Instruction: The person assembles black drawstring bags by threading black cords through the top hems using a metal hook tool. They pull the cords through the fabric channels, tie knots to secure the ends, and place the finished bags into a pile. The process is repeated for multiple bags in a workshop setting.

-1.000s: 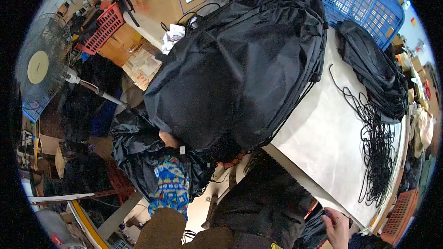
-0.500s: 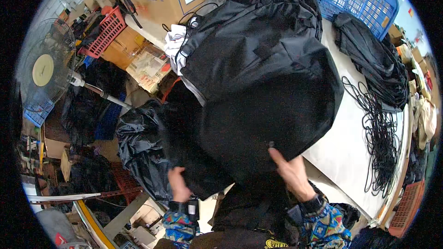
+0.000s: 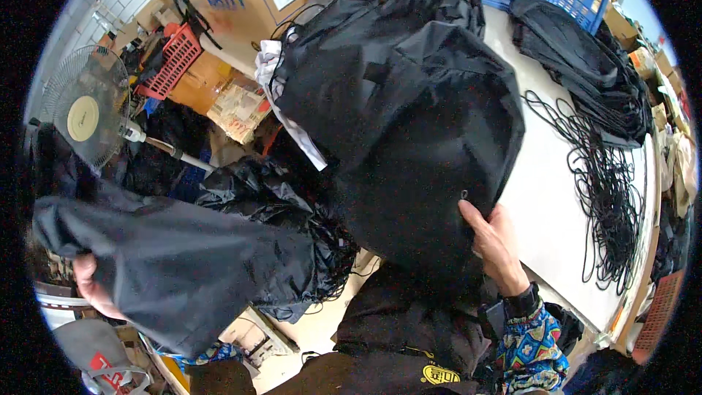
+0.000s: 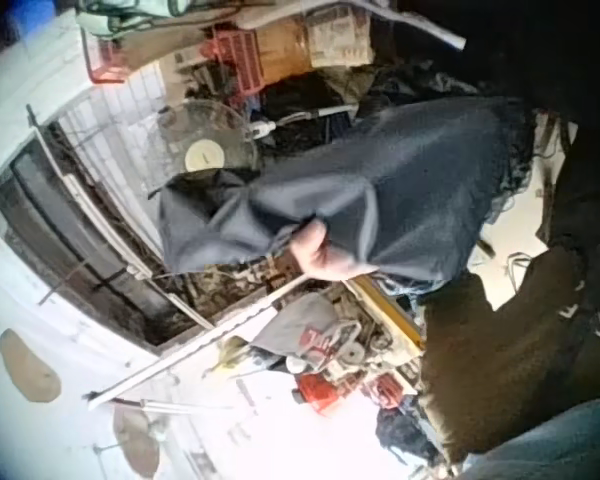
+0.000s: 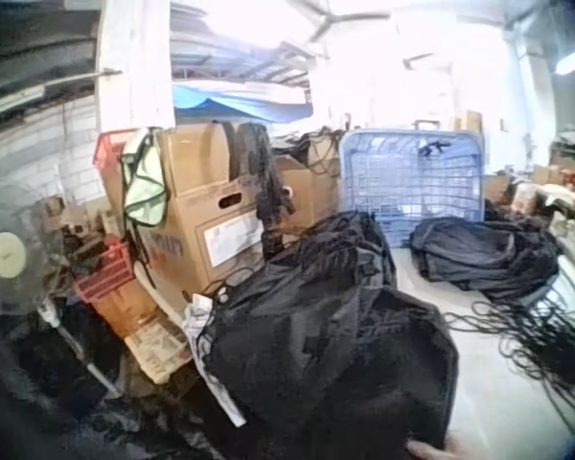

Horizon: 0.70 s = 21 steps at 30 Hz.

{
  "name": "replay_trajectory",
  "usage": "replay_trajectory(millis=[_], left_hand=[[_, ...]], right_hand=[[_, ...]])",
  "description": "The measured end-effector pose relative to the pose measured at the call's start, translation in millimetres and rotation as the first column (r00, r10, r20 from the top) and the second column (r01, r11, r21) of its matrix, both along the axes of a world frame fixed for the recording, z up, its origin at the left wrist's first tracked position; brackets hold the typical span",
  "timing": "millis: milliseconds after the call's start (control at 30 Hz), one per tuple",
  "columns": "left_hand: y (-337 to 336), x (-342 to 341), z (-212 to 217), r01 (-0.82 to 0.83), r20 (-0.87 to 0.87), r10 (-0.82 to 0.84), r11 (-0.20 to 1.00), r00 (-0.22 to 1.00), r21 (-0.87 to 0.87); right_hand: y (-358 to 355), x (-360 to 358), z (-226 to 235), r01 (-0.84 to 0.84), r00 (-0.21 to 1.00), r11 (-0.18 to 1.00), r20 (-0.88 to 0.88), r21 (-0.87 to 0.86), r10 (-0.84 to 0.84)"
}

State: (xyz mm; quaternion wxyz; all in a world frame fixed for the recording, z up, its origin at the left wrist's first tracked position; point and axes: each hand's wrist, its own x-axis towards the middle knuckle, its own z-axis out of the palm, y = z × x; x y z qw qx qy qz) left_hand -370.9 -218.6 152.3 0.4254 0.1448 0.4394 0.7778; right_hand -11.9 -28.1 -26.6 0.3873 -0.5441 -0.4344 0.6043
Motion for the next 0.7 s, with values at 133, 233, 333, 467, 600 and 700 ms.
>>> replay_trajectory(millis=[133,233,333,467,600,700], left_hand=[[49,41,-58,0.217,-0.301,-0.275,0.953,0.913,-0.212],[67,44,-97,0.269,-0.357,-0.363,0.919,0.861,-0.287],[69,25,-122,0.240,-0.378,-0.356,0.917,0.854,-0.320],[104,69,-167,0.408,-0.014,-0.426,0.874,0.904,-0.264],[109,109,-138,0.504,-0.427,-0.610,0.792,0.667,-0.344],[120,120,-87,0.582,-0.570,-0.566,0.793,0.596,-0.179]], right_hand=[[1,3,23,-0.070,0.977,0.989,0.191,-0.128,0.094],[0,11,20,-0.117,0.948,0.986,0.283,-0.115,0.146],[-4,19,12,-0.143,0.967,0.986,0.201,-0.084,0.158],[-7,17,19,-0.150,0.988,0.986,0.031,-0.074,0.152],[-10,17,19,-0.154,0.985,0.981,0.064,-0.120,0.163],[-4,27,17,-0.164,0.961,0.965,0.187,-0.204,0.203]])
